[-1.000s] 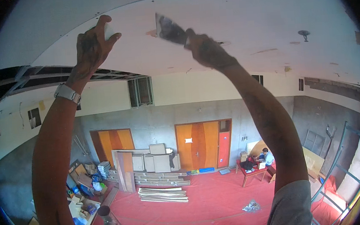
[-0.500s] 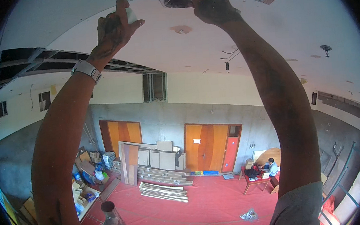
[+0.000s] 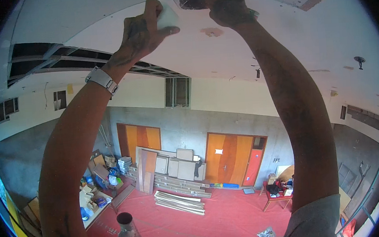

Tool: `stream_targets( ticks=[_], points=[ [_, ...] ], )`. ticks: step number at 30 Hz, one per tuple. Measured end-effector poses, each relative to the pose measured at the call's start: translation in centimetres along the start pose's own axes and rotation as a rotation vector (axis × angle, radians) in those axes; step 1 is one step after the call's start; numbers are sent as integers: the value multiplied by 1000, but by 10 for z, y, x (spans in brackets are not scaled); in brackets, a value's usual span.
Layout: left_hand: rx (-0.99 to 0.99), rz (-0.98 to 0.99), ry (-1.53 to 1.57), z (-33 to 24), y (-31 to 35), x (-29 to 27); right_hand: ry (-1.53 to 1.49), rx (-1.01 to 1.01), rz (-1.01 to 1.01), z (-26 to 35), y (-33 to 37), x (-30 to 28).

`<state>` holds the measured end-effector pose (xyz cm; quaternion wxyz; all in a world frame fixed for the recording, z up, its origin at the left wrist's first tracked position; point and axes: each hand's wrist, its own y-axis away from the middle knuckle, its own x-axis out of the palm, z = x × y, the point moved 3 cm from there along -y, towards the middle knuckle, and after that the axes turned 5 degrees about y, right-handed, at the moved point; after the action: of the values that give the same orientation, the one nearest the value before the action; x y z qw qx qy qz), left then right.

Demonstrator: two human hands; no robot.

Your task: The person applies mesh tape to a ceiling joint using a putty knife. They press the tape into the joint and smooth it with the tool while standing on a scaffold in a room under renovation.

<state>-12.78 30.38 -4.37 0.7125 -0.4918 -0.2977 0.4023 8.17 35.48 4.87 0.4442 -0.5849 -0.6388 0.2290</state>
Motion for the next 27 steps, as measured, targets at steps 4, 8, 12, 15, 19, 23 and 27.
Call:
stream_targets(
  ticks=[4, 8, 12, 15, 19, 23, 27],
  points=[
    [144, 21, 4, 2, 16, 6, 16, -61, -133, -5, -6, 9],
    [328, -43, -213, 8, 28, 5, 108, -89, -122, -8, -6, 18],
    [283, 42, -284, 41, 46, -17, -80, -73, -20, 5, 0, -12],
    [224, -2, -415, 77, 65, -40, -64, 44, 296, 4, -5, -19],
    [9, 61, -513, 104, 77, -60, -147, 35, 158, -9, 2, -9],
    [-93, -66, -151, 111, 85, -61, 38, 28, 89, -1, 0, -6],
    [-222, -82, 27, 88, 87, -51, -17, 103, 138, -5, 6, -2]
  ],
)
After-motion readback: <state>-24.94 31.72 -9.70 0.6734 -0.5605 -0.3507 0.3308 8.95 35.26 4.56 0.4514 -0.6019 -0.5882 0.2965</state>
